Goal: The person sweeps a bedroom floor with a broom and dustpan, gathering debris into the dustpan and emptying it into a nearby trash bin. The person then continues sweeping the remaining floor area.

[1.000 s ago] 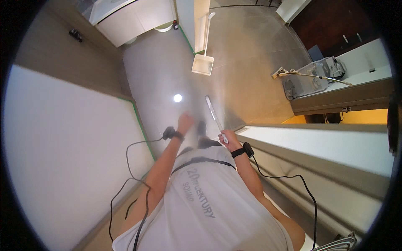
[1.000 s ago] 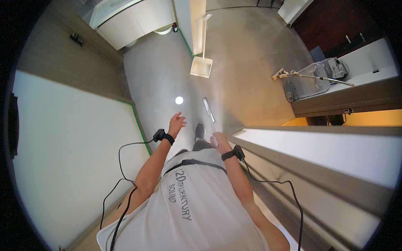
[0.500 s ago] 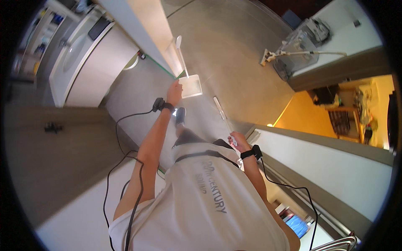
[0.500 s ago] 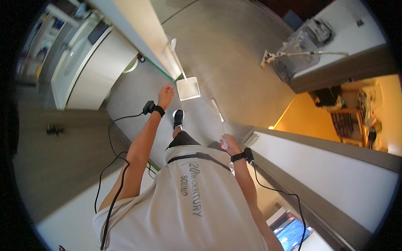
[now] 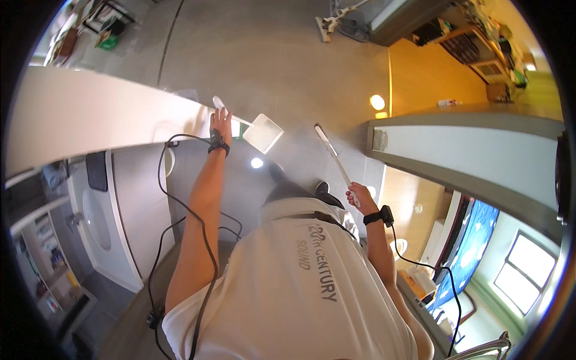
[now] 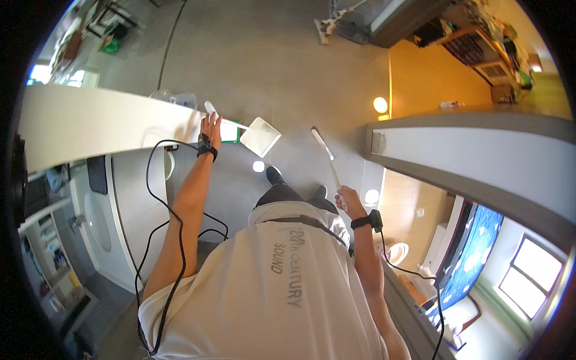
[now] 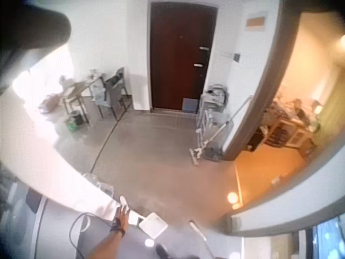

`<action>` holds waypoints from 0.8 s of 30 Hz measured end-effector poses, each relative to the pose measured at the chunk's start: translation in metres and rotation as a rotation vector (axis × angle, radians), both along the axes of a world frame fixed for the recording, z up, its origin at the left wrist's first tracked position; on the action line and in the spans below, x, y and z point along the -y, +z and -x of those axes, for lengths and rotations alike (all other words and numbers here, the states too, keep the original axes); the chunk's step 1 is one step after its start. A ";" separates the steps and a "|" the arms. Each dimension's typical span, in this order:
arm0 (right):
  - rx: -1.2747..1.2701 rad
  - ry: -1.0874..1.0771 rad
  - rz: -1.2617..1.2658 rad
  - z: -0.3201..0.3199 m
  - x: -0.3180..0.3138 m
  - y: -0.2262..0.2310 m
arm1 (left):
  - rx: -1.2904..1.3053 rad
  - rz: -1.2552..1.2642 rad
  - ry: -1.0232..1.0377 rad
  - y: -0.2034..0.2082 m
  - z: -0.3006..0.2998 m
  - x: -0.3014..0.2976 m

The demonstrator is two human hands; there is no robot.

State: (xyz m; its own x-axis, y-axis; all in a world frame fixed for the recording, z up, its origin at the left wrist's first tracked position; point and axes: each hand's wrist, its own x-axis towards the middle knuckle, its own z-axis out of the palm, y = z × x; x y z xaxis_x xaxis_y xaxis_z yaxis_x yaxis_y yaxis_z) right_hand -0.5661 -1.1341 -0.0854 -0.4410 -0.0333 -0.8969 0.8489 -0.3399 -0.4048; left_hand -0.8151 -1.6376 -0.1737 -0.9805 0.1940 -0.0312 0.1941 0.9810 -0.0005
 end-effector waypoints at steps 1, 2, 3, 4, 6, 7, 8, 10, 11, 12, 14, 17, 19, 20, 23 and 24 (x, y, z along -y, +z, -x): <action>0.024 -0.050 0.005 -0.002 0.010 0.003 | 0.007 0.041 -0.046 -0.007 0.012 0.009; 0.064 -0.120 0.048 -0.004 0.019 0.005 | 0.030 0.093 -0.088 -0.014 0.023 0.016; 0.055 -0.135 0.016 -0.007 0.025 0.007 | 0.052 0.175 -0.130 -0.020 0.035 0.022; 0.061 -0.171 0.019 -0.012 0.032 0.009 | 0.123 0.237 -0.137 -0.027 0.047 0.027; 0.073 -0.214 0.016 -0.014 0.039 0.011 | 0.191 0.366 -0.160 -0.037 0.060 0.041; 0.081 -0.249 0.008 -0.018 0.045 0.010 | 0.202 0.442 -0.176 -0.043 0.067 0.045; 0.101 -0.303 0.014 -0.021 0.055 0.009 | 0.237 0.496 -0.219 -0.049 0.078 0.051; 0.072 -0.314 -0.009 -0.033 0.072 0.009 | 0.216 0.610 -0.301 -0.058 0.091 0.060; 0.063 -0.326 -0.022 -0.038 0.080 0.009 | 0.203 0.639 -0.350 -0.061 0.096 0.067; 0.095 -0.329 -0.034 -0.036 0.077 0.007 | 0.082 0.602 -0.338 -0.062 0.085 0.078; 0.052 -0.388 -0.028 -0.046 0.097 0.006 | 0.295 0.667 -0.352 -0.064 0.105 0.083; 0.022 -0.491 0.001 -0.066 0.115 0.002 | 0.295 0.561 -0.598 -0.049 0.107 0.087; 0.022 -0.531 0.028 -0.079 0.117 -0.005 | 0.406 0.384 -0.584 -0.031 0.091 0.082; 0.000 -0.535 0.000 -0.088 0.121 -0.010 | 0.367 0.270 -0.607 -0.024 0.091 0.068; -0.033 -0.575 -0.043 -0.121 0.125 -0.024 | 0.304 0.010 -0.674 0.003 0.066 0.016; -0.032 -0.613 -0.033 -0.132 0.123 -0.029 | 0.260 -0.089 -0.718 0.011 0.056 -0.004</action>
